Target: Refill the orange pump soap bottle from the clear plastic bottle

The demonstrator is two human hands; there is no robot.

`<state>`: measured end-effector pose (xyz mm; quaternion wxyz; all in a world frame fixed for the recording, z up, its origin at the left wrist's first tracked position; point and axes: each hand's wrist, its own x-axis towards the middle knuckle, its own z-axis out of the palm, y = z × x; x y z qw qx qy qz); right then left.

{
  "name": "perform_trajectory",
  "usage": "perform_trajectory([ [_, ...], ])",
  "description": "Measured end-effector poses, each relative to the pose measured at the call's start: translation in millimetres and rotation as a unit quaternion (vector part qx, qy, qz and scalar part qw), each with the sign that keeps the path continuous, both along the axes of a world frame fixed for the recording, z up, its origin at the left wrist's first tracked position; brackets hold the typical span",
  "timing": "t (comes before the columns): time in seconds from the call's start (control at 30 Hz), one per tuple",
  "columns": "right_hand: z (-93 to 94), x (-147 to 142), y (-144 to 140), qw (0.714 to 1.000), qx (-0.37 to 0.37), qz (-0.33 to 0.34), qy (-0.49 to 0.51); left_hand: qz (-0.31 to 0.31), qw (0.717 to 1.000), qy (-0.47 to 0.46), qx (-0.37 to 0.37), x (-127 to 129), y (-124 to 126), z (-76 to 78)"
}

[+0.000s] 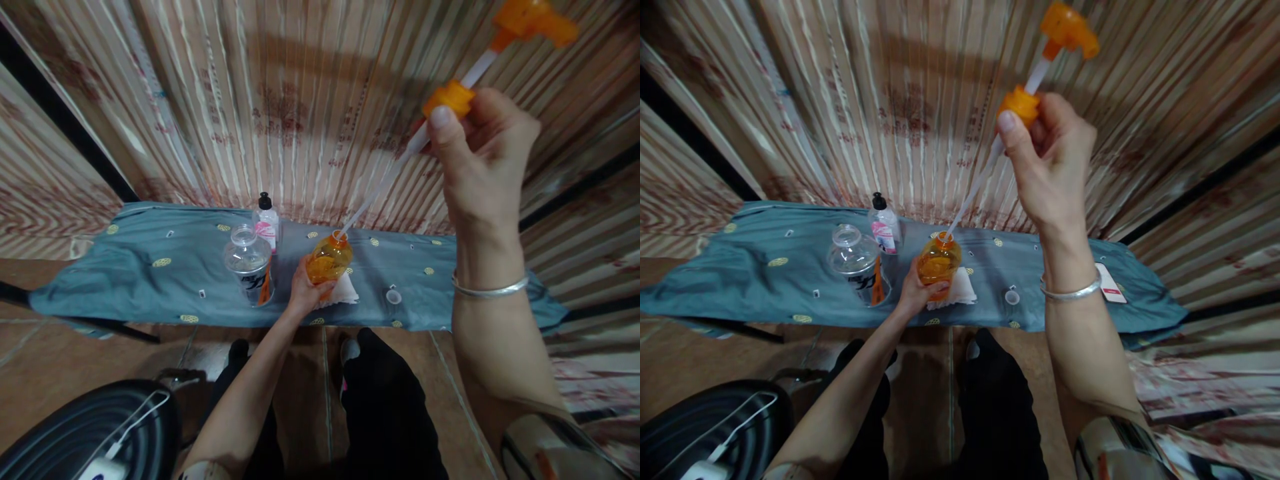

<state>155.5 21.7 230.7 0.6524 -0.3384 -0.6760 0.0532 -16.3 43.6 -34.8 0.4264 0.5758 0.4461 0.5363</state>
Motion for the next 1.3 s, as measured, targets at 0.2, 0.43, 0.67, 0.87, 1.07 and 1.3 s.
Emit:
perform_trajectory([
  [0.2, -0.2, -2, -6, 1.000, -0.009, 0.000, -0.024, -0.001, 1.000, -0.002, 0.001, 1, -1, 0.5],
  [0.43, -2.5, 0, -10, 0.999, 0.004, -0.033, -0.014, 0.000, 1.000, -0.005, -0.001, 1, -1, -0.4],
  [0.67, -8.1, 3, -13, 0.996, -0.018, 0.054, 0.066, -0.001, 1.000, 0.000, -0.009, 0, -1, -0.9],
  [0.87, -1.4, 71, -7, 0.988, 0.106, -0.034, 0.103, 0.004, 1.000, -0.001, -0.012, -3, -2, 1.5],
  [1.07, -56.1, 123, 44, 0.979, 0.110, -0.157, 0.069, -0.006, 1.000, -0.011, -0.017, -7, -6, 6.4],
  [1.3, -204.2, 128, 99, 0.844, -0.231, -0.313, -0.370, -0.009, 0.999, -0.031, -0.039, -7, -7, 1.6],
])
